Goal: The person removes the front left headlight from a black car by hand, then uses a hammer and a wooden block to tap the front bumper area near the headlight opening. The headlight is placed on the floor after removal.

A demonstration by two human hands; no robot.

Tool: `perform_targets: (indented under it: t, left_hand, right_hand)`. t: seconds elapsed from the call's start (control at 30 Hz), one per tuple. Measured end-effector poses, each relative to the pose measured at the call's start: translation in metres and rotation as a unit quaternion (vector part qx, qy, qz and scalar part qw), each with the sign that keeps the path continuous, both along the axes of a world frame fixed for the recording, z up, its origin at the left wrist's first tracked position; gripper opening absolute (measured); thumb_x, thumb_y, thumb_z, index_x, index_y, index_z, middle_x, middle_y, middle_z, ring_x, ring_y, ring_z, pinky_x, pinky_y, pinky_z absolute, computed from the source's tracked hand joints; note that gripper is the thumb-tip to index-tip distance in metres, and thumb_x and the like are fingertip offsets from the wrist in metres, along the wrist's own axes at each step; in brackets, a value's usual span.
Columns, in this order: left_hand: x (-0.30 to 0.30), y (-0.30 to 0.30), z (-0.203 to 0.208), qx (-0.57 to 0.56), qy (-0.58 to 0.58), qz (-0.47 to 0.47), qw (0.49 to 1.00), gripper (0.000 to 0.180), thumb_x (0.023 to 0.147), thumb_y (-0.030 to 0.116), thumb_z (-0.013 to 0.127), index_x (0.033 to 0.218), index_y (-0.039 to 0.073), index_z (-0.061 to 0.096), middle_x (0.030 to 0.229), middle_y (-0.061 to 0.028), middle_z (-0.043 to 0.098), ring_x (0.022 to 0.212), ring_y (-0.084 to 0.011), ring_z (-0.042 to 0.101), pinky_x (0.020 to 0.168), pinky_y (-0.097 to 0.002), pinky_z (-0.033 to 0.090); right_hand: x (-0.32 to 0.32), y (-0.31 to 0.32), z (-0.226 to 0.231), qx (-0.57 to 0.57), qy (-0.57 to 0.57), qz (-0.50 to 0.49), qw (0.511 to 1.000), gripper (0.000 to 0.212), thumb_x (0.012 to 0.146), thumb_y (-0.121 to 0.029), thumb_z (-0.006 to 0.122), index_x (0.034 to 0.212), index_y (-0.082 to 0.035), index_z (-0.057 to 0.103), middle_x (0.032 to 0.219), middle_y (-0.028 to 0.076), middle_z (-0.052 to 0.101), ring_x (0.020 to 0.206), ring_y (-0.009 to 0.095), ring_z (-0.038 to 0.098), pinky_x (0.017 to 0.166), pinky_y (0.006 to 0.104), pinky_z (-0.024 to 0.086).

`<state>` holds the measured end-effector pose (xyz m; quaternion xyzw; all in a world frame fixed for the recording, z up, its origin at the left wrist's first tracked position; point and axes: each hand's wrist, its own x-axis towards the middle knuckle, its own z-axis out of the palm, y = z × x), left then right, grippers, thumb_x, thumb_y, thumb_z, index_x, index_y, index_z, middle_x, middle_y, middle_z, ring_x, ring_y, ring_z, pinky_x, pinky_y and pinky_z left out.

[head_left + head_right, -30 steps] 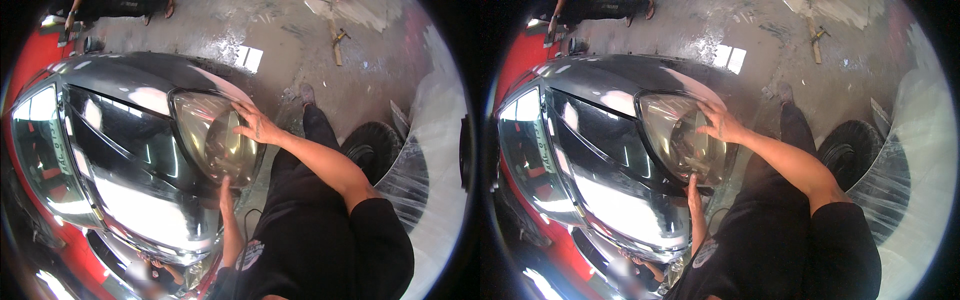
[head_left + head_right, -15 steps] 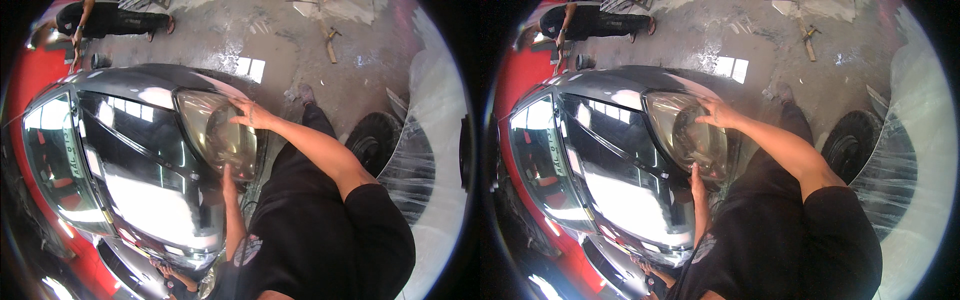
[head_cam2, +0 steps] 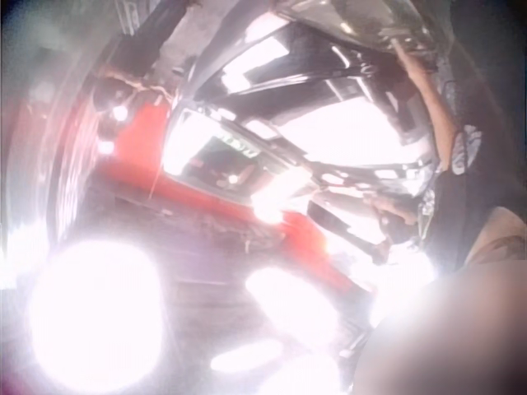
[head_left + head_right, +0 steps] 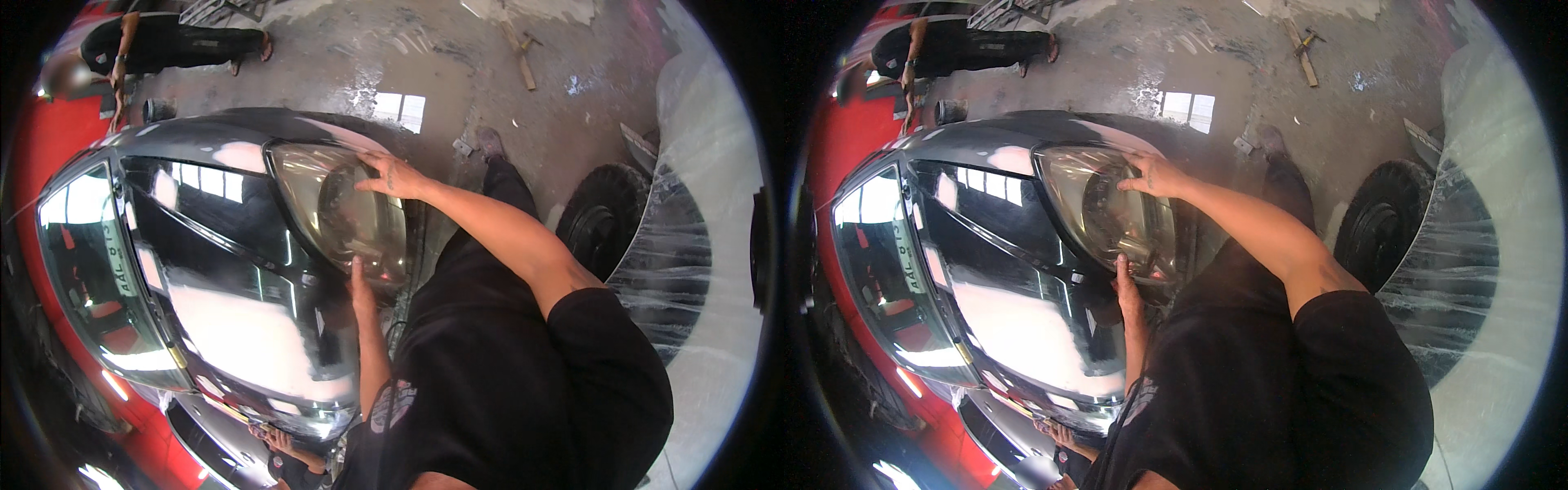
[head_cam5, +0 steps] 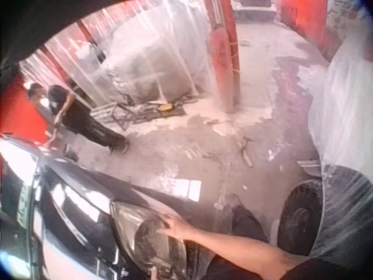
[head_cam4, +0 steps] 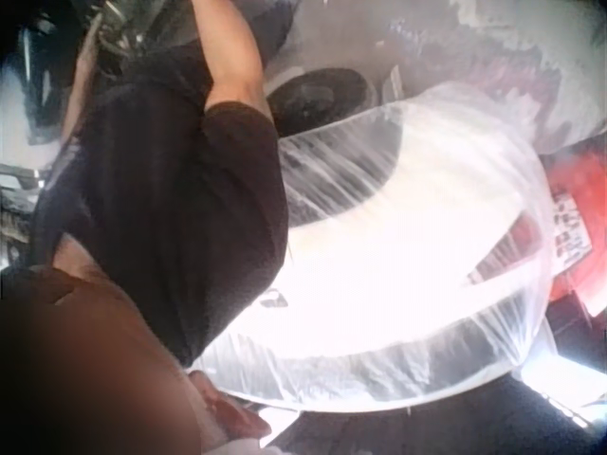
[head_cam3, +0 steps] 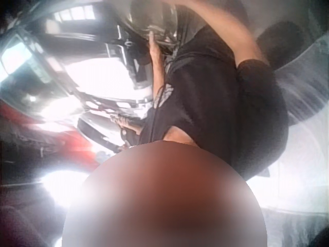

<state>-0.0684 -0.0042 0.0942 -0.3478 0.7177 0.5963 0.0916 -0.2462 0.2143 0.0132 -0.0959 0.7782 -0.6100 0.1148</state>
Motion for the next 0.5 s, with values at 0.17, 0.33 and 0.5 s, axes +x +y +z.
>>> perform_targets:
  t: [0.17,0.33,0.5]
  left_hand:
    - [0.002,-0.003,-0.004,-0.032,-0.008,-0.001,0.999,0.053,0.098,0.052,0.072,0.115,0.003,0.073,0.106,-0.0074,0.073,0.096,-0.0173,0.067,0.088,-0.0357,0.053]
    - [-0.003,0.004,0.006,0.019,-0.022,0.019,0.999,0.05,0.097,0.051,0.073,0.108,0.002,0.074,0.101,-0.0073,0.073,0.09,-0.0166,0.068,0.082,-0.0349,0.054]
    - [0.0,0.012,0.013,-0.008,-0.006,0.024,1.0,0.048,0.097,0.049,0.074,0.108,0.002,0.072,0.101,-0.0073,0.073,0.09,-0.016,0.068,0.081,-0.0339,0.054]
  right_hand:
    - [-0.003,-0.001,-0.003,-0.007,-0.004,0.007,1.0,0.094,0.093,-0.055,0.073,0.155,0.009,0.043,0.16,0.028,0.045,0.15,0.04,0.042,0.124,0.0449,0.035]
    - [-0.007,0.002,-0.003,-0.012,-0.022,0.019,1.0,0.097,0.091,-0.057,0.075,0.155,0.01,0.043,0.161,0.029,0.044,0.151,0.04,0.041,0.125,0.0443,0.034]
    - [-0.01,0.006,0.001,-0.02,-0.028,0.035,0.999,0.1,0.09,-0.057,0.076,0.153,0.012,0.044,0.162,0.029,0.042,0.152,0.04,0.039,0.126,0.0438,0.032]
